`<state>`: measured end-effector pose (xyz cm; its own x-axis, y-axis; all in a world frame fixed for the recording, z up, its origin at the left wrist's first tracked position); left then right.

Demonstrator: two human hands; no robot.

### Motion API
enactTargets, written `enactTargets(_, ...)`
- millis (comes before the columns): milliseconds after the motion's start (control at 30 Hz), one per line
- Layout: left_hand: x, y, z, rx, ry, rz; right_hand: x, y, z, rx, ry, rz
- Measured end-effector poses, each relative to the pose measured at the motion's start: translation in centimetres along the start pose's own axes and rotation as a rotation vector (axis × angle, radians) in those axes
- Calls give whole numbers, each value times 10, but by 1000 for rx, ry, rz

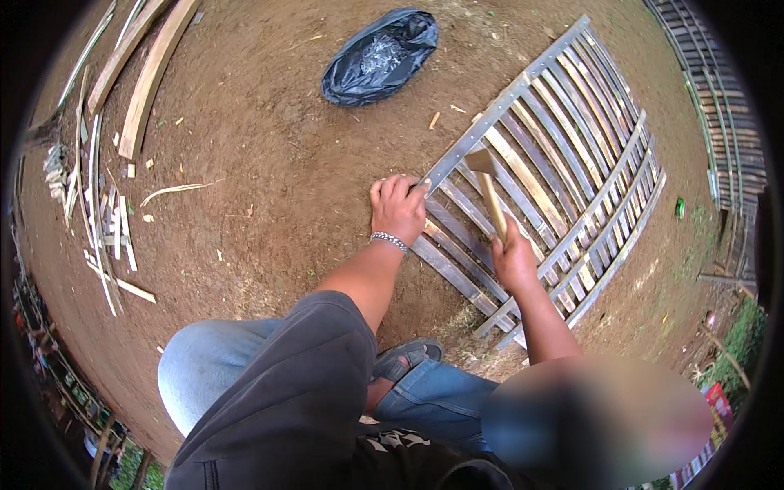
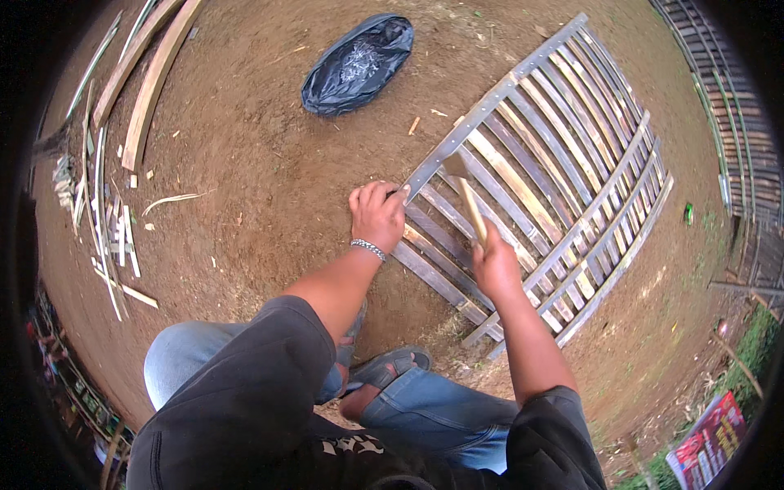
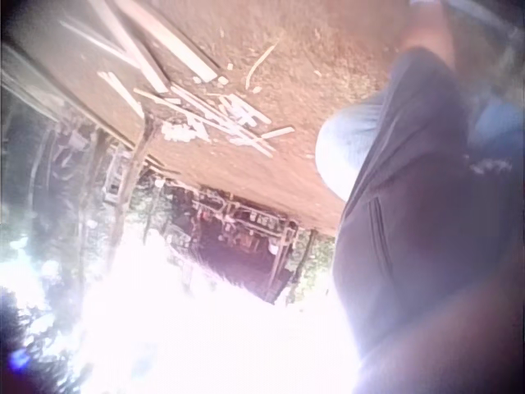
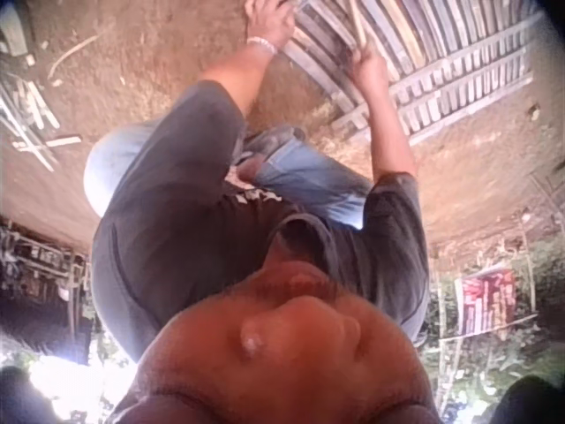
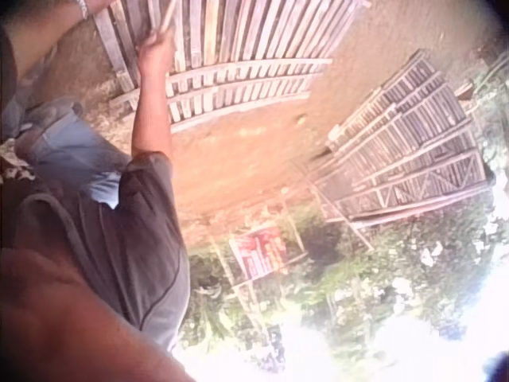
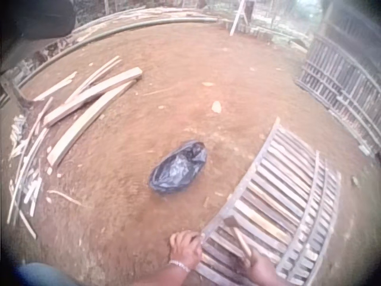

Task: The person hammers nails into a wooden pallet using a hammer. They repeatedly pick up nails from a black plastic bag and drive them into the wooden slats of the pallet.

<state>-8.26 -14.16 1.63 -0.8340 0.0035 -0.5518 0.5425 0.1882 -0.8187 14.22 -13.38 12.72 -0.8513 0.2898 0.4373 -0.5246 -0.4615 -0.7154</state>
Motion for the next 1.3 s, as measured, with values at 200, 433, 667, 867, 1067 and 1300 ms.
enactTargets(200,-20,-14,-17,61,-66,93,-46,-48,62,-121,187,-117)
enactTargets(433,-11,5,-69,450,-368,200,-47,-79,124,-176,308,-529)
enactTargets(667,3,10,-82,636,-386,315,-46,-72,153,-194,309,-695)
enactTargets(867,12,19,-83,659,-418,428,-47,-67,157,-153,331,-713)
enactTargets(1067,23,25,-95,770,-367,410,-53,-64,158,-126,338,-723)
enactTargets(1300,25,28,-93,718,-355,368,-59,-63,160,-145,309,-748)
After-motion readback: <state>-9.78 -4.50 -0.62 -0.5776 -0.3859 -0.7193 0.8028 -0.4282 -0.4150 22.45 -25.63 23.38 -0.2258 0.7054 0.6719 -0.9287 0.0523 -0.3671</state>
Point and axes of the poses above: each hand's wrist, its own z-axis away from the middle knuckle, its own y-axis out of the palm, x = y × z, the point moved 1 cm from there along -z, towards the middle knuckle, and after that the axes turned 4 degrees about -z, right-handed, at the moved point
